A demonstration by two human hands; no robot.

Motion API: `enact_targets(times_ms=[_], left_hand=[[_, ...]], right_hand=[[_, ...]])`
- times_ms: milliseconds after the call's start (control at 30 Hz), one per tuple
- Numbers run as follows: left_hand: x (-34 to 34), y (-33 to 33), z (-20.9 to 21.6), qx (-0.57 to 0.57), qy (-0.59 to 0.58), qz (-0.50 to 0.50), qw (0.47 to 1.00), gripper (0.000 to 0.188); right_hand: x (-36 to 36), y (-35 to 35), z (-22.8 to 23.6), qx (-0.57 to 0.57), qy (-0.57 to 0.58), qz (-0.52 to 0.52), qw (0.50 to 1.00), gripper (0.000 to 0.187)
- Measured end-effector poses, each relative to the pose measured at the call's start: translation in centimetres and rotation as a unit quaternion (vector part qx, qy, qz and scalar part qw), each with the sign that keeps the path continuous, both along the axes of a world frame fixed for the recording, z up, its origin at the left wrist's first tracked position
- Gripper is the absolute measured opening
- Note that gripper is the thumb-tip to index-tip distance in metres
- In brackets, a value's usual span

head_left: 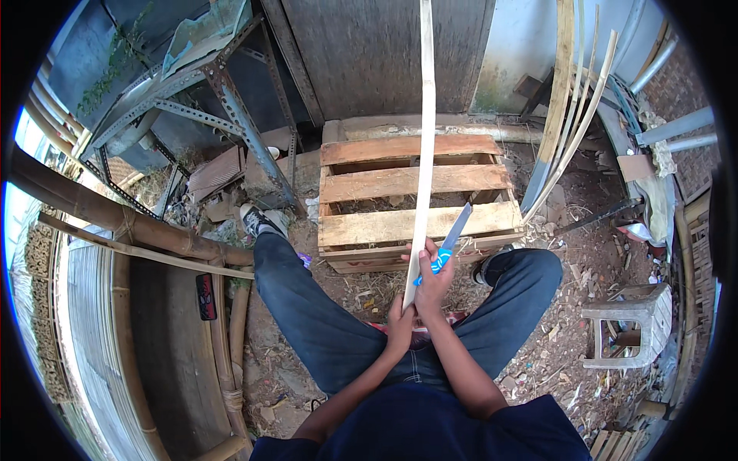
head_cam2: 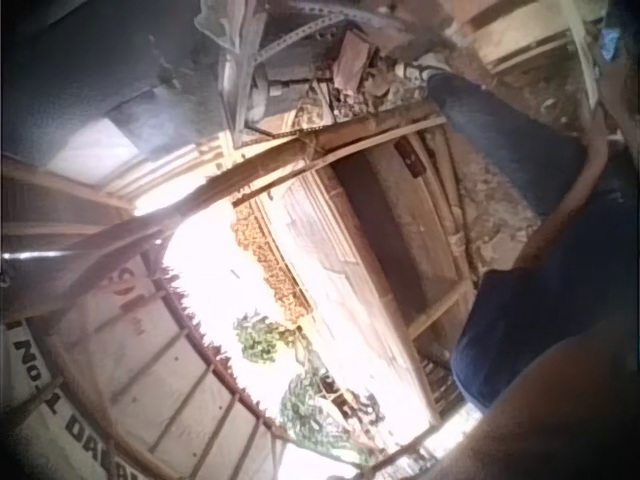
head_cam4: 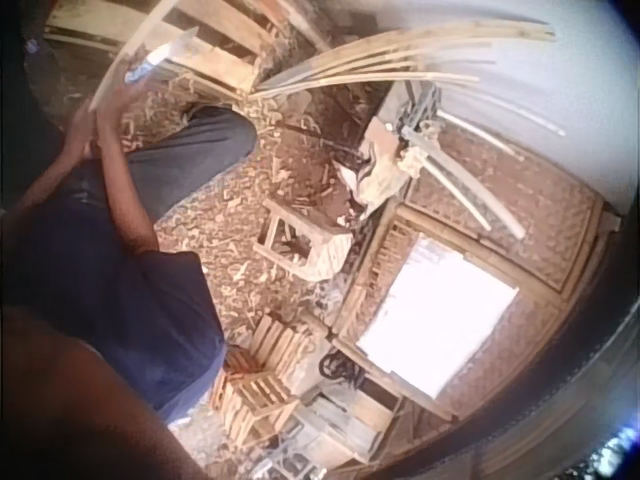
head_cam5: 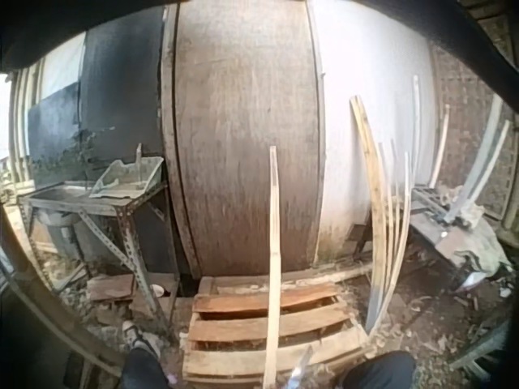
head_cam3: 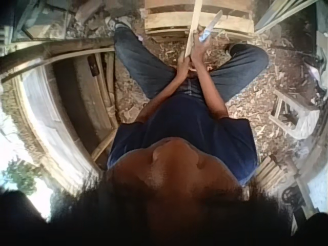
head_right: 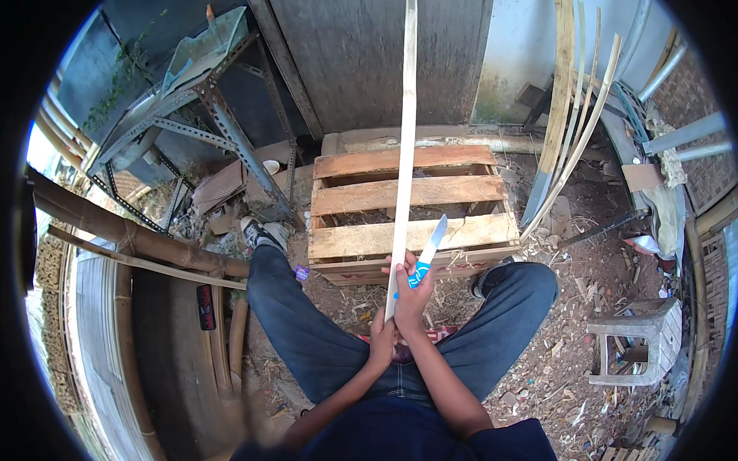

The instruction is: Scraping a thin strip of bamboo with a utility knife to smooth it.

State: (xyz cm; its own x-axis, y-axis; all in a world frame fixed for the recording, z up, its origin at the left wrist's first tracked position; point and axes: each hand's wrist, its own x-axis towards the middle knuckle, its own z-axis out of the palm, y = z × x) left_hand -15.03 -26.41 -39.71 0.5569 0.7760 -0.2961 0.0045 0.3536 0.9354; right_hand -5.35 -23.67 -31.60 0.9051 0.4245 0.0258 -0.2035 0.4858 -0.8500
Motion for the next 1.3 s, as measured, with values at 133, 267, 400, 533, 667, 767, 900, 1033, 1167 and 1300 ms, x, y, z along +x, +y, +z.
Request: enact_targets(times_ms=[133,267,400,533,667,767,900,1033,1167,1300], left_hand=[[-2.0,1.2,2.2,0.045,0.042,-0.039,0.997,0.01],[-5.0,1.0,3.1,-0.102,-0.016,-0.106,0.989,0.012],[-9.0,0.0,3.6,-0.205,-0.046,-0.141,0.968,0.009],[-11.6,-0.3,4.7,-0.277,-0.046,-0.164,0.946,0.011],[-12.9,0.2,6.6,-0.325,0.0,-0.174,0.93,0.016],[-12.4,0.9,8.3,-0.362,0.02,-0.168,0.917,0.017],[-9.3,3.2,7.8,-0.391,-0.015,-0.171,0.904,0.016],[-4.5,6.3,5.3,-0.451,-0.062,-0.184,0.871,0.017],[-1.6,8.6,2.8,-0.52,-0.118,-0.218,0.817,0.019],[0.0,8.6,3.1,-0.399,-0.041,-0.219,0.889,0.017]], right_hand=[[-0.2,-0.9,0.0,0.008,0.0,0.034,0.999,0.019],[-1.8,-2.7,-0.6,0.008,0.043,0.061,0.997,0.023],[-3.7,-5.0,-1.2,-0.008,0.109,0.102,0.989,0.028],[-4.8,-6.5,-1.5,-0.03,0.189,0.134,0.972,0.031],[-5.7,-7.4,-2.4,-0.049,0.214,0.142,0.965,0.03],[-5.5,-7.2,-3.2,-0.052,0.226,0.137,0.963,0.028],[-2.8,-5.3,-3.3,-0.096,0.191,0.101,0.972,0.033],[2.1,-2.9,-4.9,-0.14,0.11,0.118,0.977,0.022],[5.6,-2.9,-3.0,-0.191,0.105,0.123,0.968,0.031],[7.5,-4.6,-3.8,-0.4,-0.181,0.155,0.885,0.028]])
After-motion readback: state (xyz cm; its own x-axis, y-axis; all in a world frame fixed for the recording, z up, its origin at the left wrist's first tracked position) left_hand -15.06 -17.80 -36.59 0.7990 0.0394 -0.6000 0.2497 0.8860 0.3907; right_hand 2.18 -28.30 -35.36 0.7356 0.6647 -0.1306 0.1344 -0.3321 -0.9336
